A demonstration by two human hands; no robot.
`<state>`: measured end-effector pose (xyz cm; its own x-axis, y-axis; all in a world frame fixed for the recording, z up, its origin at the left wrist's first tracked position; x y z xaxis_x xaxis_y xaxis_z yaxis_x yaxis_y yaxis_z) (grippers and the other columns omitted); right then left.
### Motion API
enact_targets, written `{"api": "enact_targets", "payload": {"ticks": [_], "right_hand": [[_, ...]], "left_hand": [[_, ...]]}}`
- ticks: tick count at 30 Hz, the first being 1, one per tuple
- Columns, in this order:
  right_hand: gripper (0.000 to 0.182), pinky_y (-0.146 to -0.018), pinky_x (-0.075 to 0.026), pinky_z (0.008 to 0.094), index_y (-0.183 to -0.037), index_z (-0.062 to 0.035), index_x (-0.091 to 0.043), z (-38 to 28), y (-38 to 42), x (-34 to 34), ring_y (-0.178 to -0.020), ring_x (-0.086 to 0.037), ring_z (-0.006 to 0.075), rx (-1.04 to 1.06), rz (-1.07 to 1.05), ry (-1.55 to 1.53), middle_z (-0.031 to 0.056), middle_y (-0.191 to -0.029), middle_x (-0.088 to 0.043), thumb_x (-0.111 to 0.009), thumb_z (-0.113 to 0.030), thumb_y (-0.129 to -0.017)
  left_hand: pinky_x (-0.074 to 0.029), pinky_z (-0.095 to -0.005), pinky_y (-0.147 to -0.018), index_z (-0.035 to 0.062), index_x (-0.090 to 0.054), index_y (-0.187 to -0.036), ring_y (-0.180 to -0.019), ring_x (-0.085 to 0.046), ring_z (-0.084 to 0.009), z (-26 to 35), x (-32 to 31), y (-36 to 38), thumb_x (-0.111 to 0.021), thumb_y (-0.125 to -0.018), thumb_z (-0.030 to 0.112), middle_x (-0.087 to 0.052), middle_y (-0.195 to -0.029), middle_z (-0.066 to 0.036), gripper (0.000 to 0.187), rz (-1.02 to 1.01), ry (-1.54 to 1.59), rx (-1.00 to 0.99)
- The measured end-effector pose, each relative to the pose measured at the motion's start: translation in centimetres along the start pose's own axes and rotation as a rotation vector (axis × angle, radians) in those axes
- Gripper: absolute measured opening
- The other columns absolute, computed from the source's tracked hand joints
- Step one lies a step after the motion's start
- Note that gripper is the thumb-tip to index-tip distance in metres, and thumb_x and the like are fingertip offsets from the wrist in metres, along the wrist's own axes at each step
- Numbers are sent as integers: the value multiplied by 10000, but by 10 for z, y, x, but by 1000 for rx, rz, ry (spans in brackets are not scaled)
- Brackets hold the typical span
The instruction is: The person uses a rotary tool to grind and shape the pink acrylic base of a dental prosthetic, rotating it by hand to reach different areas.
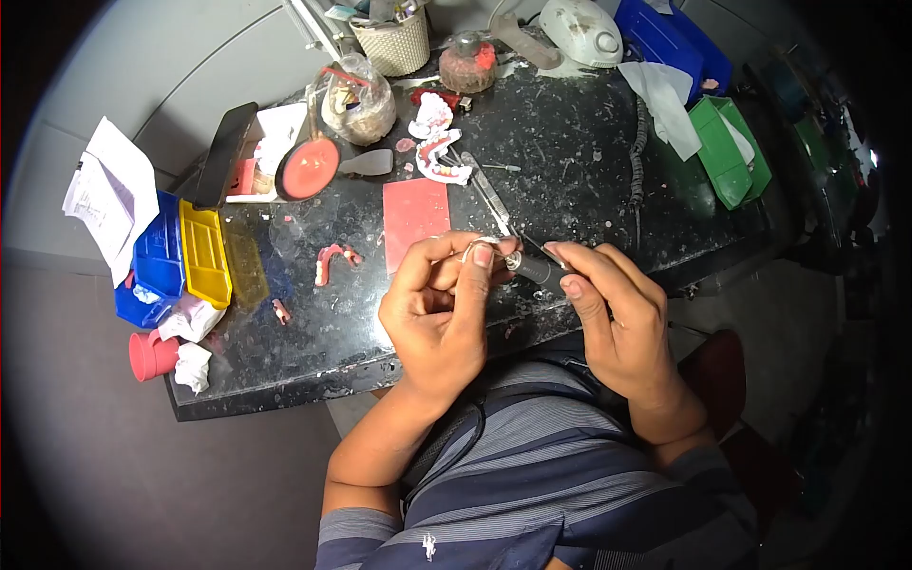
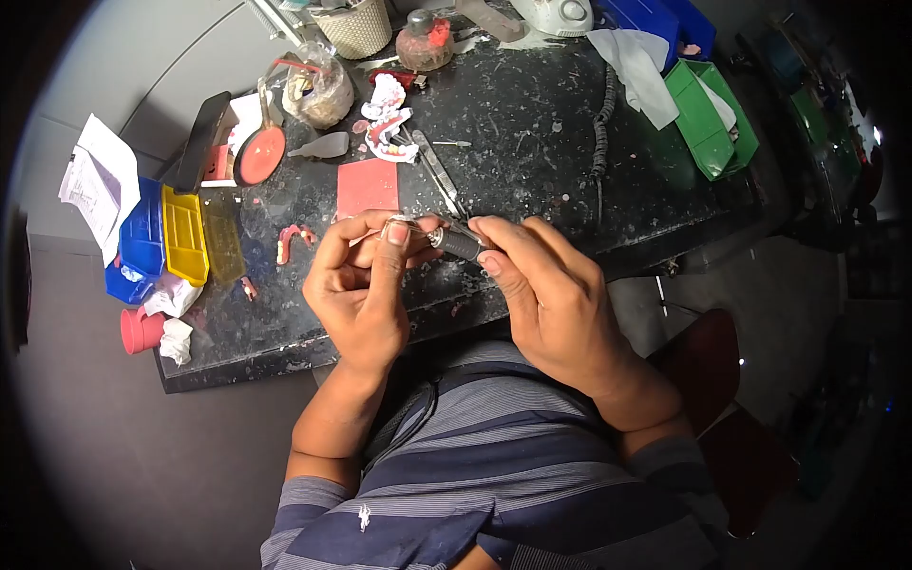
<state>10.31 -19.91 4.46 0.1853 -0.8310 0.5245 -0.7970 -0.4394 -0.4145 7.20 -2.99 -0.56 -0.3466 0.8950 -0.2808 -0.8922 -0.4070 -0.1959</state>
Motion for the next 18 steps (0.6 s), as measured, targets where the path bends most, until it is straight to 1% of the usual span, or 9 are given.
{"api": "enact_targets", "payload": {"ticks": [1, 3, 5, 7, 9, 10, 12, 16, 18], "right_hand": [[223, -642, -517, 335, -1202, 60, -664, -2, 0, -3, -734, -666, 253, 1, -31, 16, 169, -917, -652, -619, -30, -1004], [206, -630, -513, 334, -1177, 64, -664, -7, 0, -4, -720, -660, 252, 38, 0, 11, 168, -906, -649, -629, -33, -999], [188, -617, -510, 339, -1154, 66, -665, -11, 1, -6, -704, -655, 255, 2, -28, -12, 167, -895, -648, -635, -28, -994], [173, -607, -508, 344, -1132, 64, -667, -15, 0, -6, -690, -650, 261, 26, -7, -6, 166, -880, -644, -643, -29, -988], [166, -609, -512, 352, -1117, 56, -670, -17, -2, -7, -695, -657, 277, 61, -27, 9, 161, -875, -645, -662, -18, -969], [166, -609, -512, 352, -1117, 56, -670, -14, -4, -7, -695, -657, 277, 58, -26, 8, 161, -875, -645, -662, -18, -969], [163, -611, -518, 365, -1093, 37, -676, -13, -9, -6, -707, -668, 293, 134, -44, 24, 150, -873, -647, -686, 4, -934], [193, -627, -524, 381, -1085, 11, -680, -6, -15, -15, -729, -676, 302, 111, -143, 10, 140, -877, -648, -705, 26, -895], [189, -629, -524, 378, -1084, 12, -678, -4, -17, -17, -731, -677, 302, 118, -143, -8, 140, -874, -648, -706, 20, -897]], "left_hand": [[-592, -223, -755, -66, -619, -1117, -865, -725, -115, 2, 0, 2, -613, -1014, -2, -763, -1014, -160, 122, -1, -5, -25], [-569, -213, -727, -65, -629, -1103, -847, -714, -101, 6, 1, 3, -623, -1007, -8, -762, -986, -137, 112, 10, -61, -47], [-547, -208, -698, -62, -648, -1075, -819, -699, -91, 14, 0, 2, -633, -998, -16, -755, -944, -107, 91, 6, -169, -113], [-542, -214, -693, -65, -659, -1053, -810, -694, -97, 14, 5, 2, -640, -992, -24, -735, -912, -87, 77, -1, -167, -94], [-615, -293, -755, -75, -639, -1076, -841, -727, -166, 15, 4, 1, -625, -992, -31, -736, -939, -143, 96, -63, -222, -73], [-615, -293, -755, -75, -639, -1076, -841, -727, -166, 16, 5, 0, -625, -992, -31, -736, -939, -143, 96, -64, -222, -72], [-627, -318, -750, -84, -639, -1081, -838, -728, -186, 14, 4, -3, -624, -992, -35, -721, -941, -148, 103, -125, -124, -35], [-640, -342, -753, -93, -634, -1087, -846, -731, -210, 7, 12, -3, -618, -993, -37, -712, -976, -171, 110, -123, -95, 14], [-647, -352, -768, -104, -628, -1091, -858, -733, -224, 6, 12, -2, -605, -998, -41, -709, -1017, -190, 115, -140, -110, 9]]}}
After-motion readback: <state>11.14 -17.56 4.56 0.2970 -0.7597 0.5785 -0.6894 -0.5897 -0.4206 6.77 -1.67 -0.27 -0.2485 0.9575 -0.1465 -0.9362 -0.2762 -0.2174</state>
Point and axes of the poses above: each hand's wrist, its own y-axis away from the middle knuckle, its own x-axis out of the back of the hand, z = x × y, the point moved 10 cm from there along -y, towards the middle knuckle
